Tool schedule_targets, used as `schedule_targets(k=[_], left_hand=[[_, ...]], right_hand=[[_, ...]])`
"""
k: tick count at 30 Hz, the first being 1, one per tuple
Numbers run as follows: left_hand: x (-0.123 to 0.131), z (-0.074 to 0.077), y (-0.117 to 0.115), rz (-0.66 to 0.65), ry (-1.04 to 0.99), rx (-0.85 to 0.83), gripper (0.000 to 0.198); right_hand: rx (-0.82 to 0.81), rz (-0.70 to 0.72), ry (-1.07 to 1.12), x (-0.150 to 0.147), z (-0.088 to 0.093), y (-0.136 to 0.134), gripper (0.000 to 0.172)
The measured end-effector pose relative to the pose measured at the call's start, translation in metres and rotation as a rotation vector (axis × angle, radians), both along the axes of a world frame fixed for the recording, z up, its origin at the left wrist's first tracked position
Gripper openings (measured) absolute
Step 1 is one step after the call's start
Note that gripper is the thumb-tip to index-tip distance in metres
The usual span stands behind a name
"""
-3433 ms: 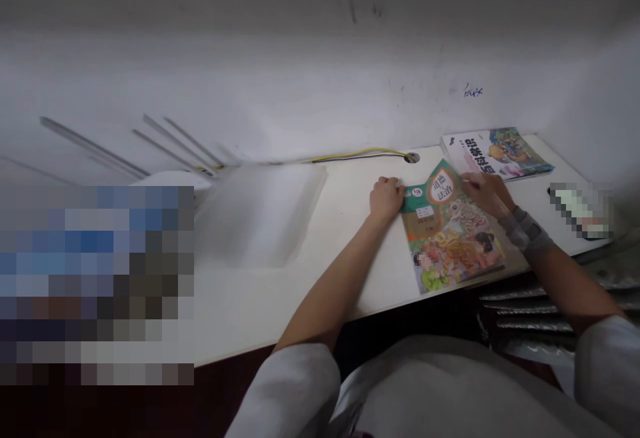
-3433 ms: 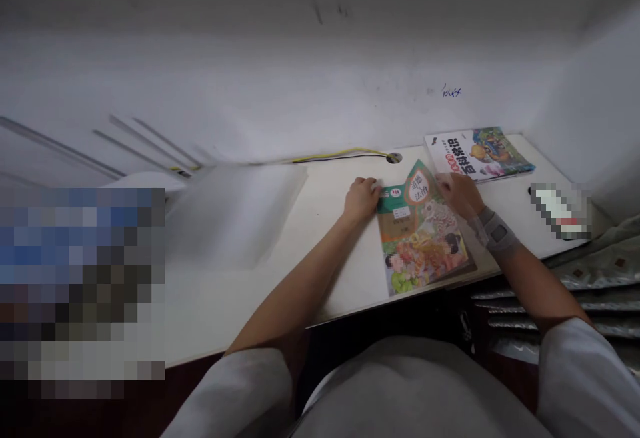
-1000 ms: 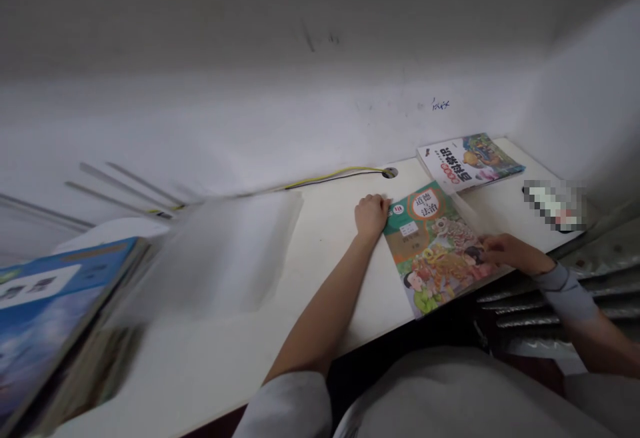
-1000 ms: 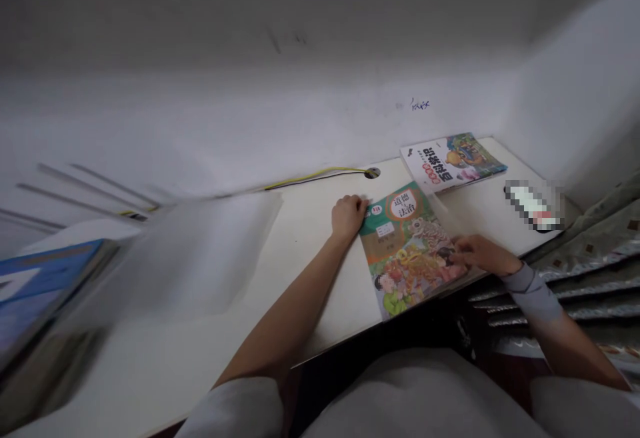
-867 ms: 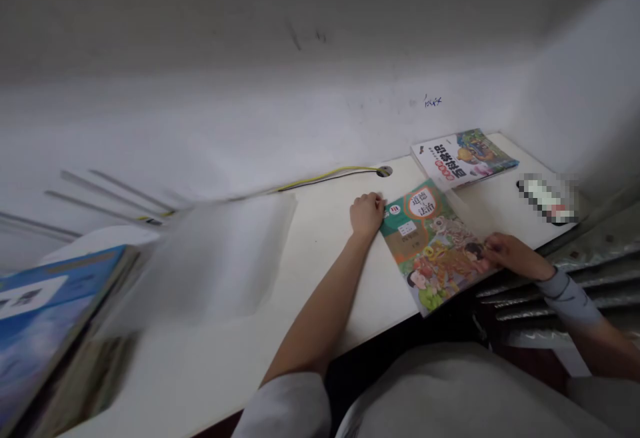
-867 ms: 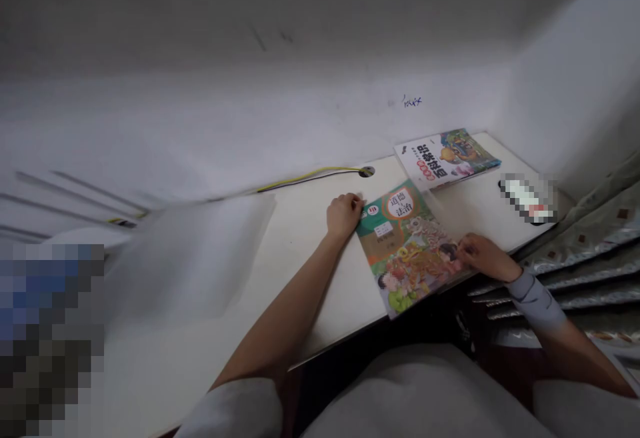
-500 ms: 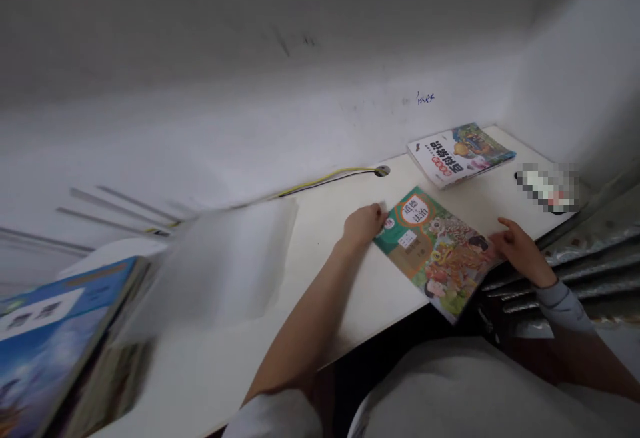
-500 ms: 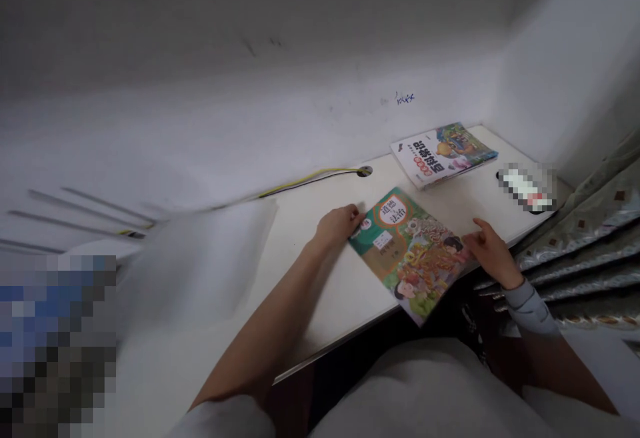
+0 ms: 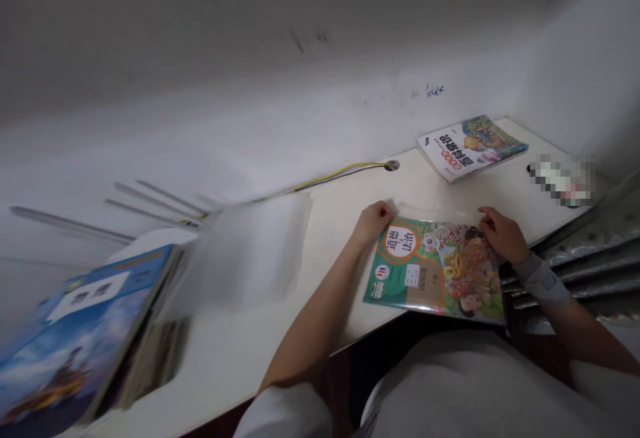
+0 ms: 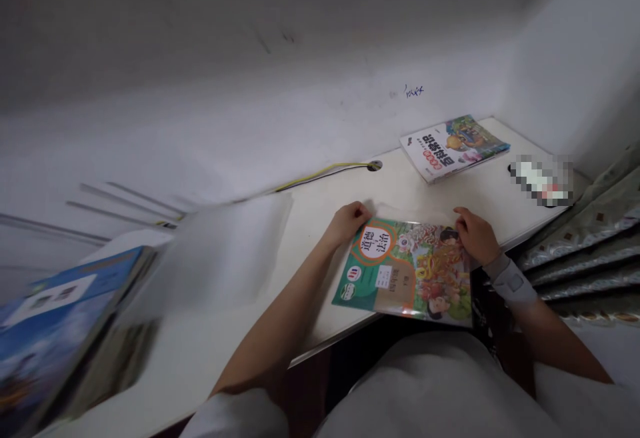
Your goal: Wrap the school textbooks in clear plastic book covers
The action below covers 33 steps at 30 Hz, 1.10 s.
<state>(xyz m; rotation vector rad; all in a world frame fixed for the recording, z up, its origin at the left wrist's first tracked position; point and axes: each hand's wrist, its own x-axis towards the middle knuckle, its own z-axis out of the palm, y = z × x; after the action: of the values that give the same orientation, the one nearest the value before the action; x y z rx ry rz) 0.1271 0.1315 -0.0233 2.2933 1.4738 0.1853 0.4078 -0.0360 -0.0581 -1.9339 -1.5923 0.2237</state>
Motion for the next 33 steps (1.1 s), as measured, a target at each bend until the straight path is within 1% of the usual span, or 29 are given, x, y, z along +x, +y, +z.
schedule_targets(k=[3,7,9,12,14,16,19,22,24,27,29,31,33], left_hand=[[-0.008,-0.001,-0.005,0.089,0.034,0.076,0.015],[-0.037,0.0,-0.006,0.244,0.109,0.145,0.017],[-0.056,0.001,-0.003,0.324,0.14,0.167,0.018],[-0.079,0.003,0.001,0.42,0.169,0.201,0.02],[-0.089,0.002,0.003,0.462,0.18,0.218,0.022],[-0.094,0.0,0.005,0.484,0.188,0.225,0.024],[-0.092,-0.003,0.005,0.485,0.196,0.234,0.029],[-0.083,-0.001,-0.005,0.46,0.204,0.294,0.039],[-0.072,0.004,-0.018,0.385,0.237,0.313,0.045],[-0.05,0.006,-0.043,0.219,0.289,0.201,0.052],[-0.038,0.001,-0.056,0.176,0.283,0.148,0.058],[-0.031,-0.007,-0.065,0.196,0.268,0.176,0.064],[-0.03,-0.017,-0.069,0.223,0.262,0.212,0.068]], right_hand=[[0.014,0.043,-0.166,-0.005,-0.001,0.025,0.034],[-0.042,0.235,-0.433,-0.031,0.003,0.076,0.035],[-0.049,0.317,-0.48,-0.05,0.006,0.103,0.038],[-0.03,0.378,-0.491,-0.077,0.01,0.14,0.04],[-0.02,0.395,-0.495,-0.091,0.011,0.16,0.037],[-0.008,0.398,-0.491,-0.1,0.011,0.175,0.035],[0.011,0.392,-0.473,-0.102,0.008,0.187,0.035],[0.033,0.379,-0.444,-0.099,0.002,0.191,0.034],[0.05,0.372,-0.422,-0.096,-0.002,0.192,0.035],[0.074,0.367,-0.389,-0.096,-0.004,0.192,0.038],[0.085,0.362,-0.366,-0.096,-0.005,0.192,0.04],[0.089,0.355,-0.343,-0.095,-0.005,0.191,0.041],[0.09,0.345,-0.321,-0.092,-0.005,0.192,0.042]])
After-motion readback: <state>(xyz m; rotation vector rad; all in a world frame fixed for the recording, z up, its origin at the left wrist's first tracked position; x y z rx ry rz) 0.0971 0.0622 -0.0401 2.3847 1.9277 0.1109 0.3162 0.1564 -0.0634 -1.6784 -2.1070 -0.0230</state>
